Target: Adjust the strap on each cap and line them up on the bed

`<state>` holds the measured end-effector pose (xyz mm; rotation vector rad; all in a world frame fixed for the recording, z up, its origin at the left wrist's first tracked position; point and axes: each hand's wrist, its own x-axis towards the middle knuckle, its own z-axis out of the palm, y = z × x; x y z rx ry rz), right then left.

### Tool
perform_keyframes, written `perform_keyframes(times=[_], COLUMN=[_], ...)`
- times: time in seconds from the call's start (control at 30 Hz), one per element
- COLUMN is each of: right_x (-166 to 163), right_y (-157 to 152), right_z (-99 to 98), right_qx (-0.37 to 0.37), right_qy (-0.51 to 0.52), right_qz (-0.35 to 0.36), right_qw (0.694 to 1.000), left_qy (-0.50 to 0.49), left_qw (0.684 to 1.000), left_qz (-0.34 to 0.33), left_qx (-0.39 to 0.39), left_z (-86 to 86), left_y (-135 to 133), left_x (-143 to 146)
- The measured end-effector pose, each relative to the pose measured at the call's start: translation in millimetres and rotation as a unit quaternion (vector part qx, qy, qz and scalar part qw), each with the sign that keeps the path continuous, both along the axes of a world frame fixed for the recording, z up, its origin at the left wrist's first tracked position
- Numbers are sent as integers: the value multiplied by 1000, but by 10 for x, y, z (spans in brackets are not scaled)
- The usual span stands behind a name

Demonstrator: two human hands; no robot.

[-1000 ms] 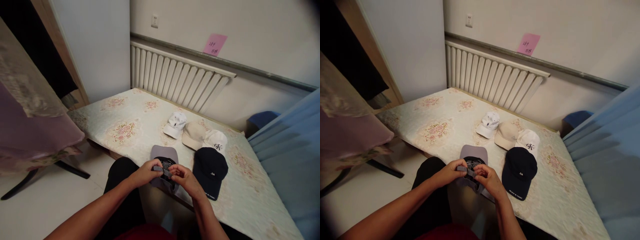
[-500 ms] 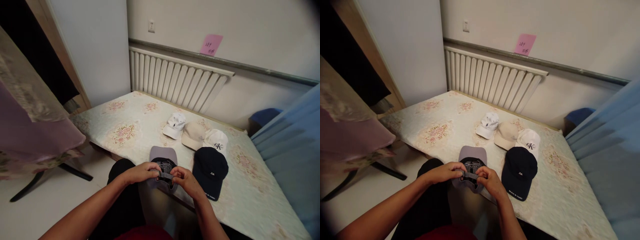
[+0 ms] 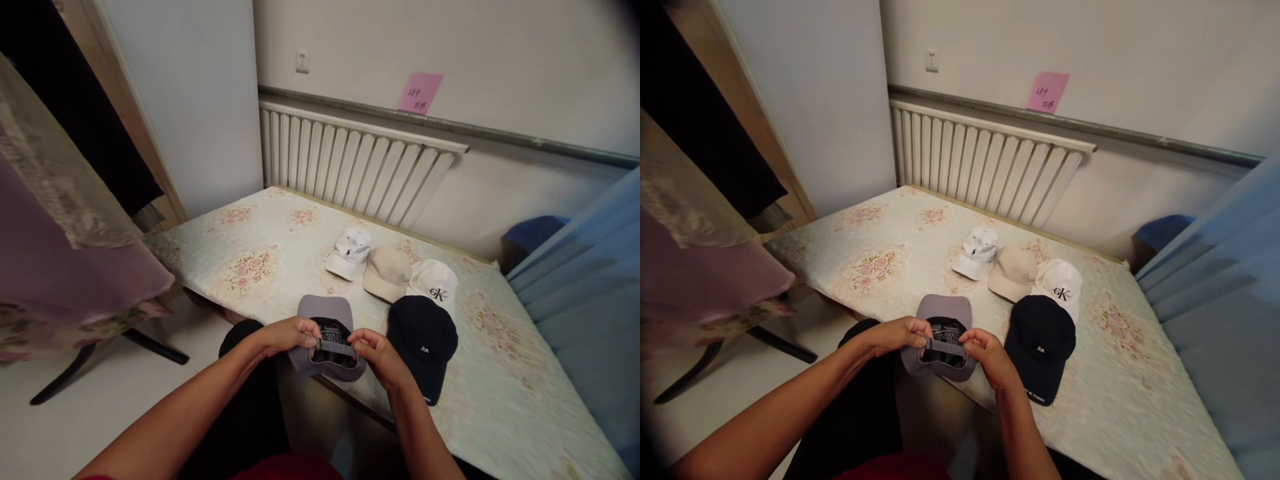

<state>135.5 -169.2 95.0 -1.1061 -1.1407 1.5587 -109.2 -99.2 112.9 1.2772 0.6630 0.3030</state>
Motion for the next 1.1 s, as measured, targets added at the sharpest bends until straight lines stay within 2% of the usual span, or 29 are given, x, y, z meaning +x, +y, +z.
perform_keyframes(times=[0.33, 0.53, 0.7, 0.87, 0.97, 1.1], right_x=[-84, -126, -171, -399, -569, -682], right_y=[-5, 3, 15, -1, -35, -61], right_z=[28, -25, 1, 171, 245, 212], right_qx=[-58, -51, -5, 172, 232, 251], right_qy=[-3, -44, -166, -316, -356, -390], right_qz=[-20, -23, -37, -122, -88, -50], right_qw=[998, 997, 985, 925, 901, 885], left_qy=[-25, -25, -18, -21, -27, -40], left_qw=[996, 995, 996, 996, 997, 997], left_qz=[42, 79, 77, 81, 77, 63], left_qx=[-77, -61, -33, 2, 9, 7], left_z=[-146, -125, -76, -90, -97, -75], left_y=[45, -3, -50, -85, -108, -133], left_x=[50, 22, -1, 31, 55, 44])
